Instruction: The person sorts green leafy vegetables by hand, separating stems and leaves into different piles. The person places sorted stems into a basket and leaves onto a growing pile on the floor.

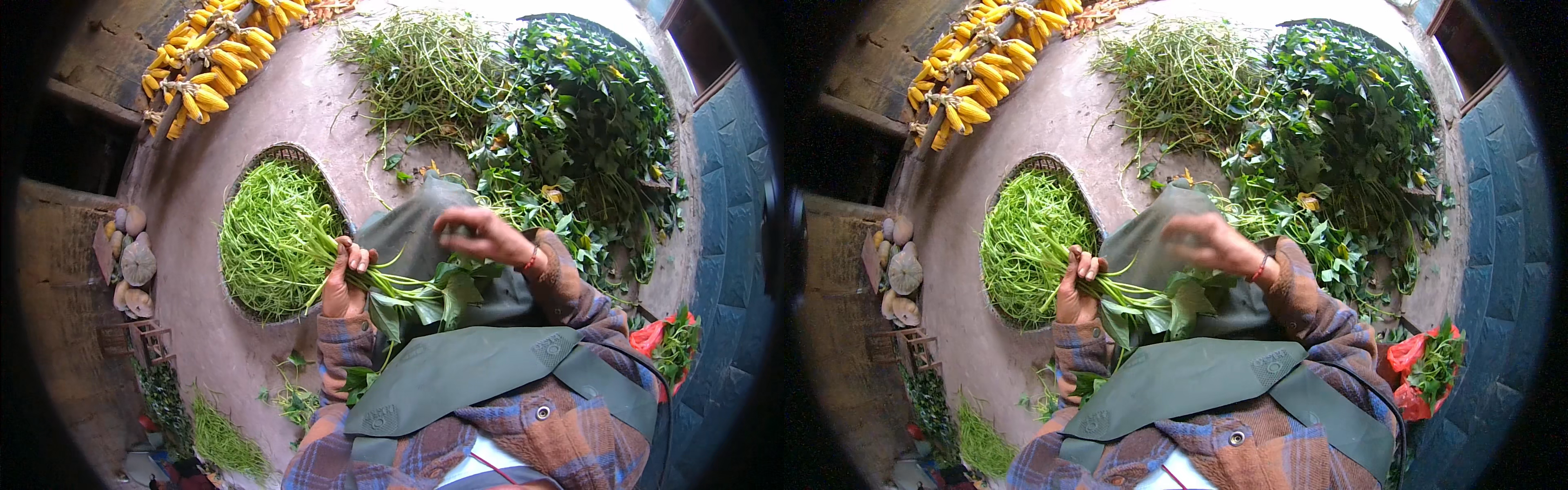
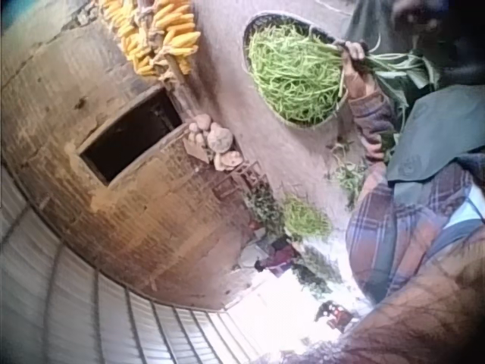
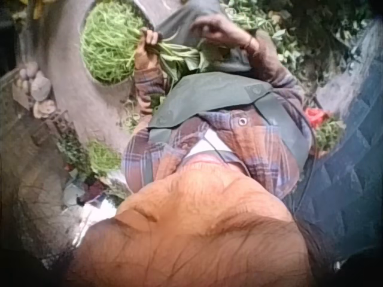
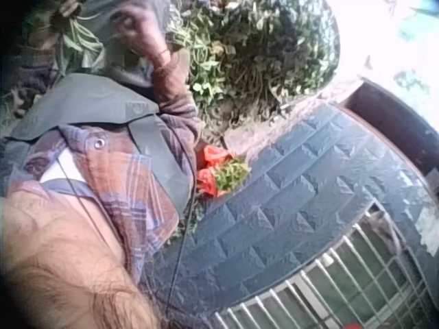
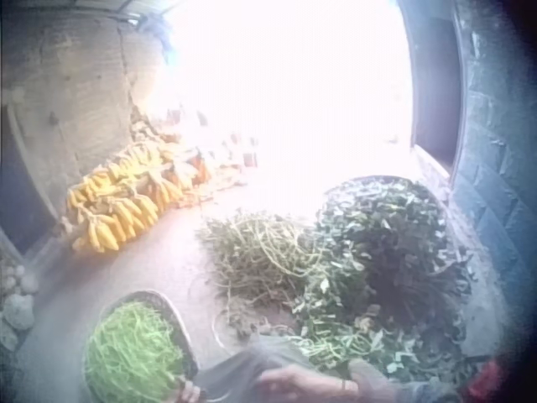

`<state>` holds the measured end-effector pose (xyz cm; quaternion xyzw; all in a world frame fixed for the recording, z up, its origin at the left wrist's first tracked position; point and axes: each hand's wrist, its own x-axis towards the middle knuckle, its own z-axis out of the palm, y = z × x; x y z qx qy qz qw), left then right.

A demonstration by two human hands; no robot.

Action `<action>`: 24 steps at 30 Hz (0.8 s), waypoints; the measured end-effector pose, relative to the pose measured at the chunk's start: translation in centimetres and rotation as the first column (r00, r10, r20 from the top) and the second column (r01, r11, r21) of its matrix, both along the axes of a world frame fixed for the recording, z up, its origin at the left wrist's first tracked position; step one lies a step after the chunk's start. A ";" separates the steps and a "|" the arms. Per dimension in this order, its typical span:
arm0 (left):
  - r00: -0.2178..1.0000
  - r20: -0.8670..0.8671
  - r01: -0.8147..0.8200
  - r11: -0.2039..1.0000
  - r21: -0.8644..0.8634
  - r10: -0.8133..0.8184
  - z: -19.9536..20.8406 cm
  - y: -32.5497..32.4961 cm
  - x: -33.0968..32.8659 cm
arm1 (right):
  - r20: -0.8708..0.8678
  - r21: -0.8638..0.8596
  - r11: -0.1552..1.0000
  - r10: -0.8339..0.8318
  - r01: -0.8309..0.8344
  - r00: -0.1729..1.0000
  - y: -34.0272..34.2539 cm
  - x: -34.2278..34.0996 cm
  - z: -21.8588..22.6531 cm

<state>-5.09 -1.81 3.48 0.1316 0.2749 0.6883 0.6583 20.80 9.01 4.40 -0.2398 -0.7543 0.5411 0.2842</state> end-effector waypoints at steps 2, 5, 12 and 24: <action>0.999 0.002 0.035 0.999 0.041 -0.035 0.3 0.2 -0.1 | 0.070 -0.004 0.955 0.297 -0.297 0.952 -1.2 -0.9 -0.3; 0.997 -0.053 0.065 0.994 0.083 -0.061 0.9 0.2 -0.1 | -0.071 -0.241 0.826 0.508 -0.509 0.858 -1.9 -1.8 -0.6; 0.993 -0.115 0.026 0.999 0.034 -0.022 0.8 0.0 -0.2 | 0.061 -0.130 0.951 0.292 -0.282 0.955 -2.2 -1.3 -1.1; 0.987 -0.142 -0.073 0.997 -0.008 0.071 0.7 0.0 -0.6 | -0.229 -0.631 0.776 -0.182 -0.003 0.956 0.0 1.4 -1.5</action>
